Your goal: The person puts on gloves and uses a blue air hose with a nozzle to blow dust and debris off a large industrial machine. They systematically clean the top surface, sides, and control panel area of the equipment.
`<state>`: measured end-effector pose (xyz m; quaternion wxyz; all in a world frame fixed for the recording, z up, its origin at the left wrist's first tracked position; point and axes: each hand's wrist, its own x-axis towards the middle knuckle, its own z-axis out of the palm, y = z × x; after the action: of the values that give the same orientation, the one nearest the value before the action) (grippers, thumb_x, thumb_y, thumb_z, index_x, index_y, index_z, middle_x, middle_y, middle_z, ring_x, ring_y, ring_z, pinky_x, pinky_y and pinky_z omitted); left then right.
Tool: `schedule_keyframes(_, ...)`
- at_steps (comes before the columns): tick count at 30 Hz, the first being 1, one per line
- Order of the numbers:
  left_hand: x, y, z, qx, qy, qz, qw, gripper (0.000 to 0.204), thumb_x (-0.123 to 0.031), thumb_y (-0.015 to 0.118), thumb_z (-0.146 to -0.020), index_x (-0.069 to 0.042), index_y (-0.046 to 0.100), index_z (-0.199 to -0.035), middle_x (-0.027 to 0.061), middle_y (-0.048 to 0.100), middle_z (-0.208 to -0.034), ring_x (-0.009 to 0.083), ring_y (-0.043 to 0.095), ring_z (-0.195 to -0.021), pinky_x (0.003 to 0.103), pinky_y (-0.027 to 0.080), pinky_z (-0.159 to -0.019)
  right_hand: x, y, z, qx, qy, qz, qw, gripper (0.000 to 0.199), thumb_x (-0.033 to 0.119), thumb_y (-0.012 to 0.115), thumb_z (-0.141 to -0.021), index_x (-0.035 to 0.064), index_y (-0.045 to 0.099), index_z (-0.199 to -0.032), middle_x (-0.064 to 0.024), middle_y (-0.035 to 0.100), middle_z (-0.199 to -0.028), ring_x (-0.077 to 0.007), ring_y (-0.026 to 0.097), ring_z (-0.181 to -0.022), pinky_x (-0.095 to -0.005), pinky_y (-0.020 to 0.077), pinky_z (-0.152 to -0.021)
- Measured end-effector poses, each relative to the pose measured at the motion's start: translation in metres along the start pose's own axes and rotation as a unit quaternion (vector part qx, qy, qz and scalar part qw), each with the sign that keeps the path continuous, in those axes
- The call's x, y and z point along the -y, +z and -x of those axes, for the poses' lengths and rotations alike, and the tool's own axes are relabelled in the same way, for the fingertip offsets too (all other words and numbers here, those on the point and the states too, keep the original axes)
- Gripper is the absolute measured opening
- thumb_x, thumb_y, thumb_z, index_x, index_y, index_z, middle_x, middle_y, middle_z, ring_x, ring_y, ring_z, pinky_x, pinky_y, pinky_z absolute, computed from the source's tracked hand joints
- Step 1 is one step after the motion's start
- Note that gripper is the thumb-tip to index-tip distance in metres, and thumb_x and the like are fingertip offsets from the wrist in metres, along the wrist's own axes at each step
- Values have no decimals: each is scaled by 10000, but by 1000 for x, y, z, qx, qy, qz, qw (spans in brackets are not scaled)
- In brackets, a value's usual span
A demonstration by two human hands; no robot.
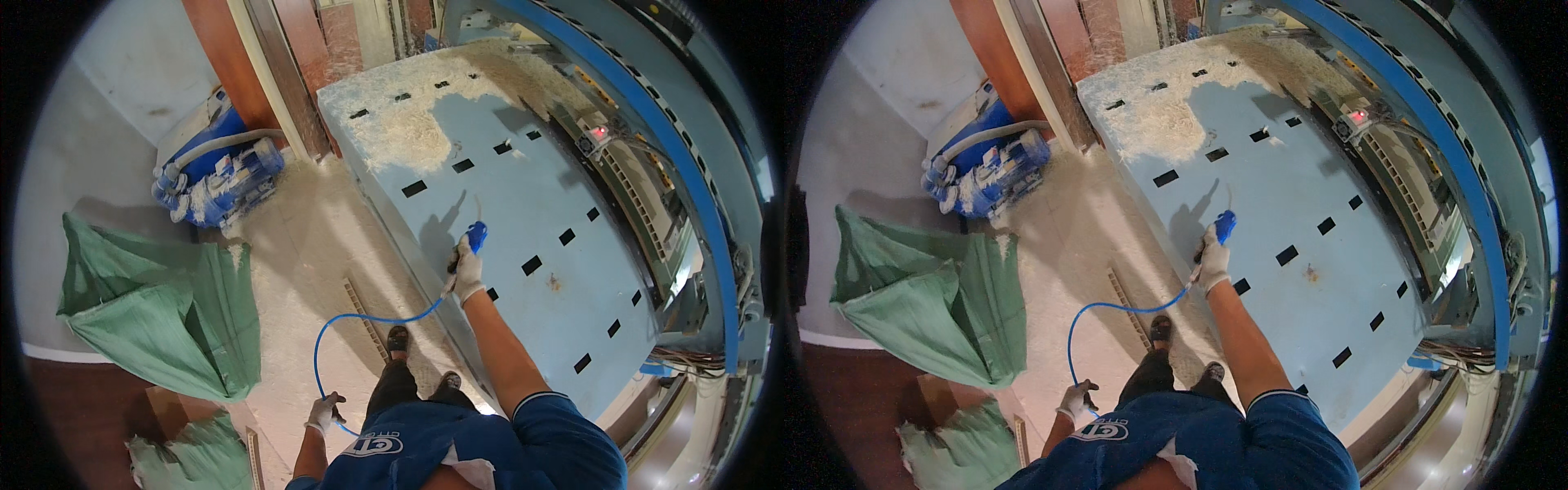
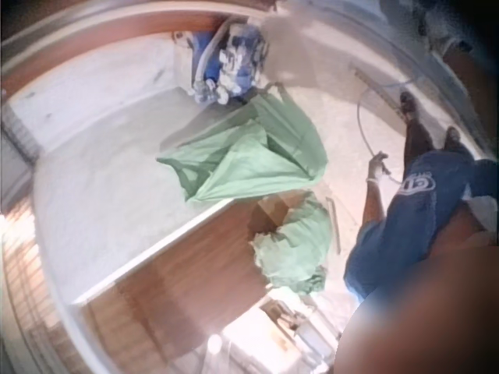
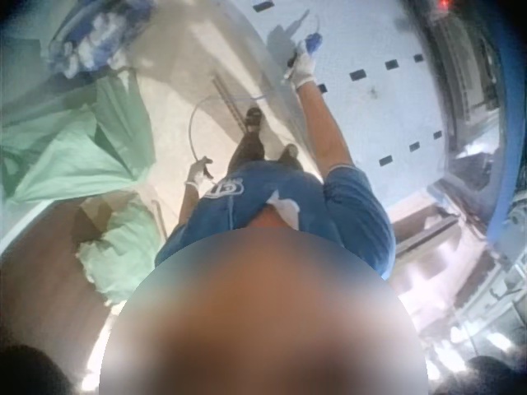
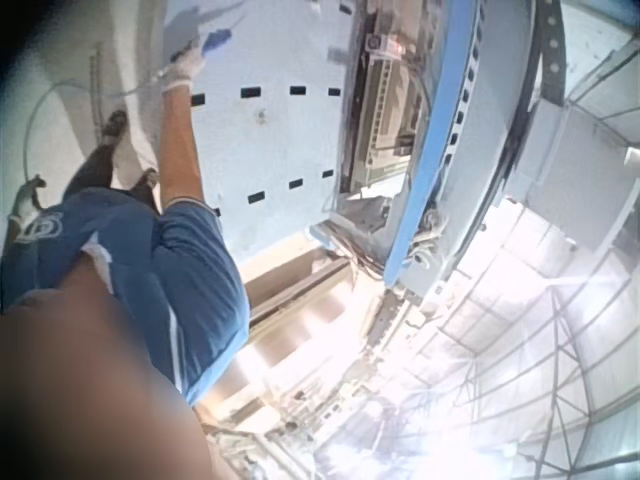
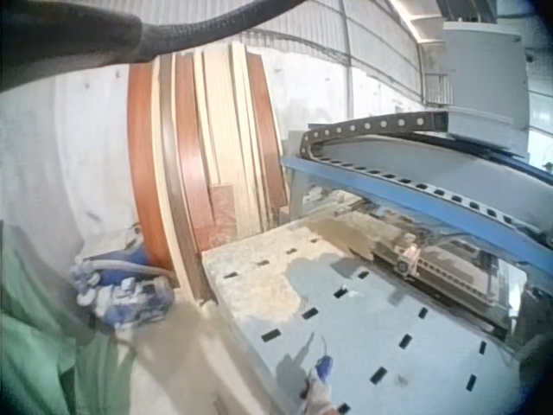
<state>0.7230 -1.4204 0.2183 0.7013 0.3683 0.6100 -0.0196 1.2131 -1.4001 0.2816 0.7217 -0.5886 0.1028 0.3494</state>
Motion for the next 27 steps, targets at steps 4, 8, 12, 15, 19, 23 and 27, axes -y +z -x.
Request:
schedule_keyframes(4, -14, -16, -12, 10, -5, 18, 1000, 444, -361, 491, -950, 51, 653, -926, 15, 397, -473, 155, 459, -387, 356, 529, -446, -22, 37, 13, -7, 14, 72, 997, 366, 427, 596, -890, 111, 545, -713, 4, 471, -559, -124, 429, -471, -298, 363, -473)
schedule_keyframes(8, -30, -24, -23, 14, -4, 33, 999, 437, -361, 487, -952, 42, 654, -932, 21, 409, -476, 160, 461, -383, 358, 530, -449, -12, 67, -11, -5, -12, 64, 998, 375, 426, 597, -891, 110, 528, -701, 7, 460, -548, -127, 434, -468, -286, 362, -465)
schedule_keyframes(12, -43, -30, -33, 21, 3, 23, 1000, 430, -361, 487, -952, 33, 657, -934, 25, 420, -478, 165, 468, -382, 363, 525, -443, 17, 87, -49, 23, -25, -6, 999, 380, 427, 600, -888, 100, 532, -707, -2, 471, -556, -134, 452, -476, -288, 358, -463)
schedule_keyframes(15, -50, -30, -38, 25, 8, 15, 1000, 432, -364, 487, -953, 33, 657, -931, 26, 418, -476, 165, 477, -384, 368, 523, -438, 24, 101, -59, 15, -32, 47, 998, 397, 438, 607, -880, 92, 551, -693, -6, 480, -555, -133, 453, -481, -289, 348, -467)
schedule_keyframes(19, -53, -27, -41, 18, -18, 32, 999, 434, -363, 481, -955, 35, 651, -929, 24, 410, -474, 167, 484, -385, 371, 528, -444, 0, 108, -40, 46, -41, 126, 990, 438, 478, 608, -865, 83, 573, -678, -3, 494, -558, -123, 461, -469, -280, 354, -464)
schedule_keyframes(23, -49, -24, -41, -20, 15, 35, 999, 454, -394, 484, -953, 29, 645, -932, 19, 391, -468, 169, 474, -379, 383, 534, -455, -26, 104, -18, 104, 17, 150, 983, 442, 489, 607, -860, 80, 581, -693, -1, 496, -557, -130, 468, -465, -285, 366, -463)
schedule_keyframes(27, -47, -17, -39, -33, 47, 59, 997, 459, -403, 479, -956, 27, 641, -960, 14, 392, -473, 171, 476, -381, 395, 536, -462, -20, 118, -22, 178, 14, 97, 979, 433, 479, 615, -857, 78, 581, -699, -1, 501, -558, -135, 471, -465, -291, 378, -462)
